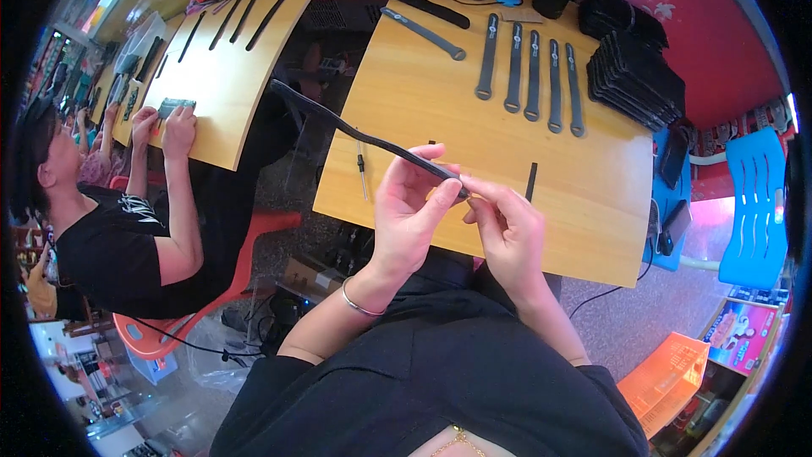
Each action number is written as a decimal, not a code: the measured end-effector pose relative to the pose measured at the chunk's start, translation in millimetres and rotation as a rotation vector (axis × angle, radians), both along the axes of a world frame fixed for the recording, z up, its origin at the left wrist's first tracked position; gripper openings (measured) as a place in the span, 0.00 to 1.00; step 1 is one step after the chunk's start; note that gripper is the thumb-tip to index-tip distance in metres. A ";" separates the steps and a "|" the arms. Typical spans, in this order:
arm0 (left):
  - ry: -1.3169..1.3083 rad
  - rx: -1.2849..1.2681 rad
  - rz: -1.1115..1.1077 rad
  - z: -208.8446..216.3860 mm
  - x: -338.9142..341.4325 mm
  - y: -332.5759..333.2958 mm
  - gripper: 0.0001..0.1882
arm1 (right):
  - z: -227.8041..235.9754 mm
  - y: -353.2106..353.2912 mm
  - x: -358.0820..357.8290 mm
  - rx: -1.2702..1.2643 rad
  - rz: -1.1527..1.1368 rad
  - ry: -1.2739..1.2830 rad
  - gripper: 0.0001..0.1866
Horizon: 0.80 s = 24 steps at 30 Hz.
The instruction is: Assembling small components onto long black straps at a workshop table.
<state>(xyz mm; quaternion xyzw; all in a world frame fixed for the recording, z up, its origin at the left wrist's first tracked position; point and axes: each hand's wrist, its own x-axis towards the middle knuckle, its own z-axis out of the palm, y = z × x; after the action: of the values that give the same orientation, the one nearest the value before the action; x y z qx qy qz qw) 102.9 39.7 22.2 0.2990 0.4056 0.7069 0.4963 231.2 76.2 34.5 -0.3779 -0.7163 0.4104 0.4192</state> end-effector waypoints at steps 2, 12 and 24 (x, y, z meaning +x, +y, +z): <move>-0.160 0.000 0.027 5.0 3.4 0.1 0.21 | -6.4 -0.1 -0.7 0.000 -0.009 0.067 0.11; 0.051 0.041 0.068 -6.5 2.7 -0.3 0.13 | -7.3 4.1 -8.8 0.027 -0.007 0.096 0.10; 0.143 0.140 -0.049 -18.4 -9.5 3.1 0.10 | -14.7 5.6 -11.2 -0.048 -0.023 0.159 0.08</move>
<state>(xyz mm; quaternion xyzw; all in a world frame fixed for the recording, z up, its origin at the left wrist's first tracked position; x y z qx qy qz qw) 93.4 42.8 3.8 0.3923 0.3822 0.6980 0.4613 220.0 81.9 19.8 -0.3626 -0.6661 0.4514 0.4701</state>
